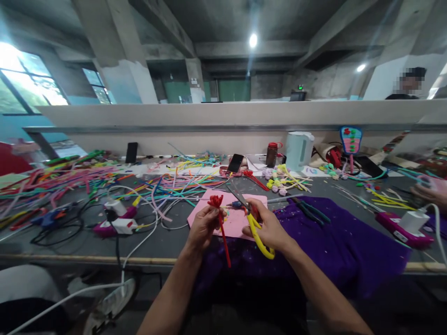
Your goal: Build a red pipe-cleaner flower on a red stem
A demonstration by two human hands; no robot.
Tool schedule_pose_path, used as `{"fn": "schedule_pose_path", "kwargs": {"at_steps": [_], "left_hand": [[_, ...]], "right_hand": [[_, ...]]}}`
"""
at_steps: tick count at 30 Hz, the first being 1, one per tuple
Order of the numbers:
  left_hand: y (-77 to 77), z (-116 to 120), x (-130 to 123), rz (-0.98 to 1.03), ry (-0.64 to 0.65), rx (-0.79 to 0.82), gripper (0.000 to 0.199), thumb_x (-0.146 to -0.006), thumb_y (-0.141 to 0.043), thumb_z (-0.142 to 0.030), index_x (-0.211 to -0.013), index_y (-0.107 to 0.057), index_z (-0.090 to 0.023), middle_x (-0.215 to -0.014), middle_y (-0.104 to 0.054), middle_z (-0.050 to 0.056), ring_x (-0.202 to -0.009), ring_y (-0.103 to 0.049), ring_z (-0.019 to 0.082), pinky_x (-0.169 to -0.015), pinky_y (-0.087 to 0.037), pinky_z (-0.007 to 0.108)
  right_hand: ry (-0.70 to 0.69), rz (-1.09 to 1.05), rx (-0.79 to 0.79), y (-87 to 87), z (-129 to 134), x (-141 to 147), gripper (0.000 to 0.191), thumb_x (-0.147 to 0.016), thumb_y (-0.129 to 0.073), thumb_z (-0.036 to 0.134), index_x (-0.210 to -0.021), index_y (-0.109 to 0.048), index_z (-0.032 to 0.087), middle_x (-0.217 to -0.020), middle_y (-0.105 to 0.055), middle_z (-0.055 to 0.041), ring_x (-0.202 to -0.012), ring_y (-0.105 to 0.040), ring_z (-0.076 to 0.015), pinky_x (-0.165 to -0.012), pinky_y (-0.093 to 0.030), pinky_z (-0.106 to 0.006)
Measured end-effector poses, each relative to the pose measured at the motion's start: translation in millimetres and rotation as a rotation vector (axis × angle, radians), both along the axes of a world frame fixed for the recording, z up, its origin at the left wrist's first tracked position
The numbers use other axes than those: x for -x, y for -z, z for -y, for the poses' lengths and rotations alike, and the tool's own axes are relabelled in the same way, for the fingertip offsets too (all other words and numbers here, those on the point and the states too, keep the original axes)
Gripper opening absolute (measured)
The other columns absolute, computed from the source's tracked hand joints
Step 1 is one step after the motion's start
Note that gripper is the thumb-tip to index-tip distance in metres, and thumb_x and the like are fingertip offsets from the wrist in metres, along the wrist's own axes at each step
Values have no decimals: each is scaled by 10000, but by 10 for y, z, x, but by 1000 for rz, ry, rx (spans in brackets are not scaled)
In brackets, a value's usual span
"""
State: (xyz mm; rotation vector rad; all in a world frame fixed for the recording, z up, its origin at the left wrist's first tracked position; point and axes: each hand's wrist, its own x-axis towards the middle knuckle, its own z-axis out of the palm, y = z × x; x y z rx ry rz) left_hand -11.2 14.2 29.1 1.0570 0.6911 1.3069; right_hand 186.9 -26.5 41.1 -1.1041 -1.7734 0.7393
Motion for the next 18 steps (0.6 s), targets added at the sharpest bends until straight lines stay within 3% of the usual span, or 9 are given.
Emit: {"fn": "schedule_pose_path", "kwargs": {"at_steps": [9,18], "left_hand": [[76,50,-32,28,44,-7,224,-676,-665,-337,-717,-599,-126,-684,-649,38,-489,-524,77,-418,-318,183],[94,78,-44,10,80,-19,236,-653,-688,-339,-709,-620,-120,-643,-635,38,-493,-505,83,-447,-333,189]], "right_hand": [[41,221,-34,-16,85,40,620,-639,-653,234,-1211,-412,247,-835,-509,25,-658,-459,-119,-614,-393,-244],[38,245,-68,33,147,113,647,-620,-674,240,-1219,-432,280,-902,-536,10,-672,-494,-120,-612,-413,-242]]}}
